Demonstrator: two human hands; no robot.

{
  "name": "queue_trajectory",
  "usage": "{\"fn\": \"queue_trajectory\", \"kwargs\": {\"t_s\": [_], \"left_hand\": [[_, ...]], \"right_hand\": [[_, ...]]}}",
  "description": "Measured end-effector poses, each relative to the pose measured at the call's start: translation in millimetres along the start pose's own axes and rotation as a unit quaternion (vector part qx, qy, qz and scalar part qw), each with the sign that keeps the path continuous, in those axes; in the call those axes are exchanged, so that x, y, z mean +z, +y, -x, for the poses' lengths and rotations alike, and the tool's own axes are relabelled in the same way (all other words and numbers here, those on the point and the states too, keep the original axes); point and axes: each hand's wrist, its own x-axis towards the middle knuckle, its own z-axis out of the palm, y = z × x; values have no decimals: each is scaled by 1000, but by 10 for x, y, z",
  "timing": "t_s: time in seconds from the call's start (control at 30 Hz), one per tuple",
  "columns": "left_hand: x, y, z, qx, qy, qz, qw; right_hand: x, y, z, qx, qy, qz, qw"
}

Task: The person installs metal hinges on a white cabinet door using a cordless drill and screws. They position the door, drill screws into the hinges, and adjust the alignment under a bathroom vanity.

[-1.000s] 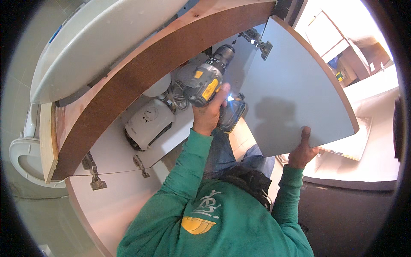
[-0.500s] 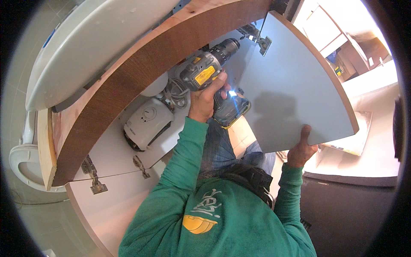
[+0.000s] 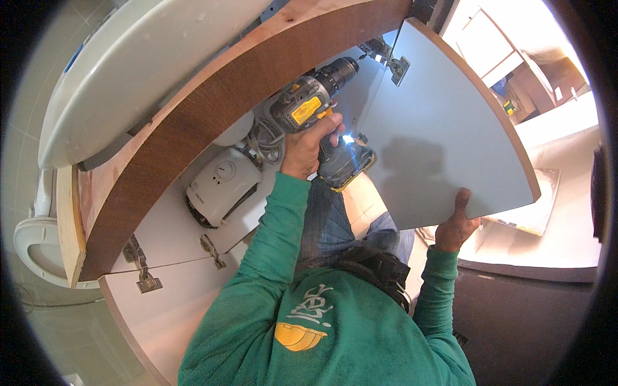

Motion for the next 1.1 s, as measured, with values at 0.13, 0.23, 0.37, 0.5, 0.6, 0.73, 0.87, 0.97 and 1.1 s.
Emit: {"fn": "queue_trajectory", "kwargs": {"t_s": [0.13, 0.23, 0.37, 0.5, 0.6, 0.73, 0.87, 0.97, 1.1], "left_hand": [[-2, -28, -6, 4, -15, 8, 1000], [-72, -122, 17, -5, -6, 18, 1000], [-45, -49, 149, 20, -7, 18, 1000], [66, 115, 303, 73, 25, -49, 996], [56, 259, 379, 97, 35, -94, 990], [16, 285, 402, 102, 30, -110, 988], [-18, 258, 330, 74, -17, -60, 995], [-78, 138, 170, 71, -24, -77, 994], [-49, 128, 87, 57, -19, -81, 995]], "right_hand": [[-28, -19, -11, 17, -19, 9, 1000], [12, -36, -7, -4, 3, 8, 1000], [18, -43, -12, -4, -7, -2, 1000], [21, -58, -21, -5, -10, -8, 1000], [-15, -31, -34, 0, -8, 15, 1000], [-37, 23, -62, 4, -10, 3, 1000], [-26, 7, -37, -2, -14, 14, 1000], [-12, -45, -33, 5, -19, 22, 1000], [-31, 8, -41, 3, -14, 13, 1000]]}}
